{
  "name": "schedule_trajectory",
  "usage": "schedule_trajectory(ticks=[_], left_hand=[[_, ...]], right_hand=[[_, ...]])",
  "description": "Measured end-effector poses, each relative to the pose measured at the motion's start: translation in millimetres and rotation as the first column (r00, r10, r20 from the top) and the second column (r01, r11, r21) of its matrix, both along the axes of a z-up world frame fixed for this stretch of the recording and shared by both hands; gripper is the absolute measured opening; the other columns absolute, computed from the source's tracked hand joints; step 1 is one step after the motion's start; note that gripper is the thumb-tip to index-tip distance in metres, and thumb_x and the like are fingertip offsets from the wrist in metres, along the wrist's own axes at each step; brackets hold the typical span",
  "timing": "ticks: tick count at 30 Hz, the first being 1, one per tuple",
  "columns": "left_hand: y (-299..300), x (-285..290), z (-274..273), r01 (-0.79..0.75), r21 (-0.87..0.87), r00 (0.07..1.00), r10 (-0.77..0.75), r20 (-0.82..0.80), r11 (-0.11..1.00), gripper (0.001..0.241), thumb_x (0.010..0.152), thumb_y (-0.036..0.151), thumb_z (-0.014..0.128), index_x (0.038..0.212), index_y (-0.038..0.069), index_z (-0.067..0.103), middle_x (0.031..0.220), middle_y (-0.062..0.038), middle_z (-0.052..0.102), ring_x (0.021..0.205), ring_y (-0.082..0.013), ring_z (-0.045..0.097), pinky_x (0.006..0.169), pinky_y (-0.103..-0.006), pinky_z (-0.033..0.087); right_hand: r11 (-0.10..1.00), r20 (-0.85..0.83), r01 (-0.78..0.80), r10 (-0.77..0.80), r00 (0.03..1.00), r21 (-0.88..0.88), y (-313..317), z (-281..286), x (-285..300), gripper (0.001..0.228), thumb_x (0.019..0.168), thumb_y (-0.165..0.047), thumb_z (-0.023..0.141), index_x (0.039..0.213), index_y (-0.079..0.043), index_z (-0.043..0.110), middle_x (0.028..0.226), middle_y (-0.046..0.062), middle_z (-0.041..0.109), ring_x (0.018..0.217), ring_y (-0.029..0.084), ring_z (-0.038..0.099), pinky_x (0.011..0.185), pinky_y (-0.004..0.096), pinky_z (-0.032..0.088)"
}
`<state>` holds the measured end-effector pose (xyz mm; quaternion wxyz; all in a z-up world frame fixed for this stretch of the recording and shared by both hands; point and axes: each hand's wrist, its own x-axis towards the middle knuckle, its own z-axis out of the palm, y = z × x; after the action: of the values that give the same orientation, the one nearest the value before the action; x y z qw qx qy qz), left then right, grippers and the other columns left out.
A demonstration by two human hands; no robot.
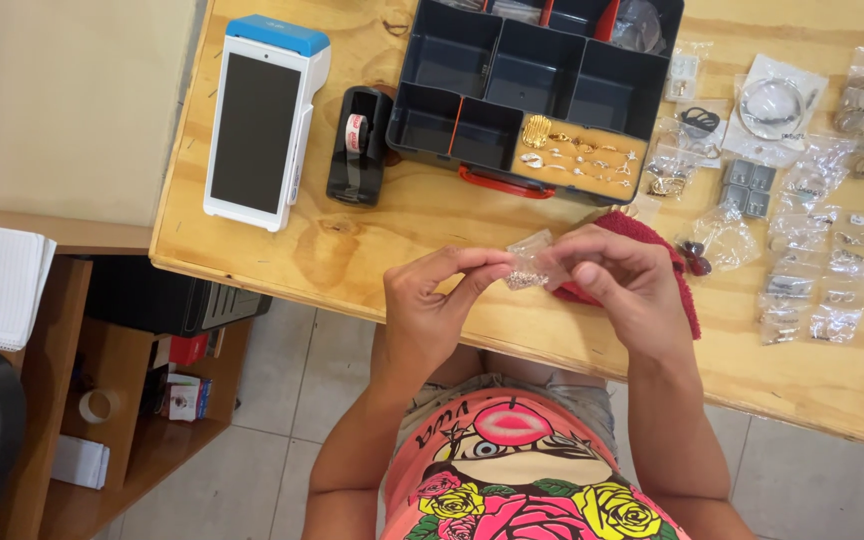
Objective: Sorting, untangling, and packaging jewelry items into an organizer and small plastic bags on a store counter
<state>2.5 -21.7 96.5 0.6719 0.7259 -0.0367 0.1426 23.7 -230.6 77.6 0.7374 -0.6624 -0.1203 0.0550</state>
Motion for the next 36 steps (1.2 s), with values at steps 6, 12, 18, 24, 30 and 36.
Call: schedule_trajectory(ticks=[6,12,18,24,30,36], left_hand=[[1,3,-7,0.029,0.024,0.999,-0.029,-0.013,0.999,0.006,0.090,0.013,0.080,0.096,0.014,0.081,0.077,-0.004,0.078,0.076,-0.0161,0.078,0.076,-0.0297,0.060],[-7,6,-27,0.055,-0.092,0.994,-0.063,-0.090,0.994,0.007,0.091,0.017,0.080,0.098,0.015,0.081,0.078,-0.001,0.079,0.080,-0.0107,0.077,0.079,-0.0284,0.060],[-14,7,-27,-0.149,0.218,0.975,0.107,0.195,0.965,0.018,0.094,0.026,0.077,0.108,0.014,0.076,0.094,-0.007,0.073,0.089,-0.0265,0.074,0.082,-0.0386,0.060],[-29,1,-37,-0.152,0.194,0.935,0.077,0.347,0.969,0.045,0.081,0.031,0.087,0.115,0.009,0.069,0.110,-0.007,0.069,0.103,-0.0260,0.072,0.092,-0.0380,0.060],[-11,5,-51,-0.030,-0.045,0.992,0.035,0.119,0.999,0.015,0.089,0.019,0.081,0.102,0.011,0.076,0.095,-0.003,0.078,0.089,-0.0204,0.077,0.081,-0.0329,0.062],[28,23,-68,0.091,-0.090,0.954,-0.113,-0.277,0.992,0.011,0.095,0.022,0.077,0.103,0.015,0.079,0.083,-0.003,0.079,0.080,-0.0084,0.070,0.078,-0.0272,0.059]], right_hand=[[0.997,0.025,0.001,0.001,1.000,-0.079,1,6,2,0.015,0.094,0.000,0.067,0.101,0.013,0.072,0.092,0.023,0.070,0.082,0.022,0.069,0.075,0.036,0.059],[0.995,0.042,0.029,-0.025,0.999,-0.093,2,-1,3,0.013,0.093,0.003,0.069,0.102,0.011,0.072,0.092,0.021,0.069,0.081,0.020,0.067,0.075,0.033,0.056],[0.984,0.021,0.138,-0.136,0.990,-0.110,9,-15,0,0.009,0.094,0.007,0.070,0.102,0.011,0.070,0.088,0.017,0.067,0.073,0.019,0.070,0.070,0.031,0.059],[0.957,0.101,0.180,-0.161,0.982,-0.226,29,6,-3,0.008,0.091,0.001,0.077,0.097,0.005,0.075,0.078,0.010,0.066,0.069,0.011,0.061,0.065,0.026,0.054],[0.973,0.045,0.036,-0.026,0.999,-0.229,28,11,7,0.008,0.093,-0.001,0.073,0.100,0.001,0.071,0.086,0.010,0.067,0.078,0.014,0.061,0.076,0.029,0.055],[0.969,-0.114,0.014,-0.044,0.993,-0.248,25,-42,13,0.007,0.100,-0.003,0.066,0.106,0.000,0.065,0.087,0.009,0.074,0.080,0.014,0.072,0.076,0.028,0.059]])
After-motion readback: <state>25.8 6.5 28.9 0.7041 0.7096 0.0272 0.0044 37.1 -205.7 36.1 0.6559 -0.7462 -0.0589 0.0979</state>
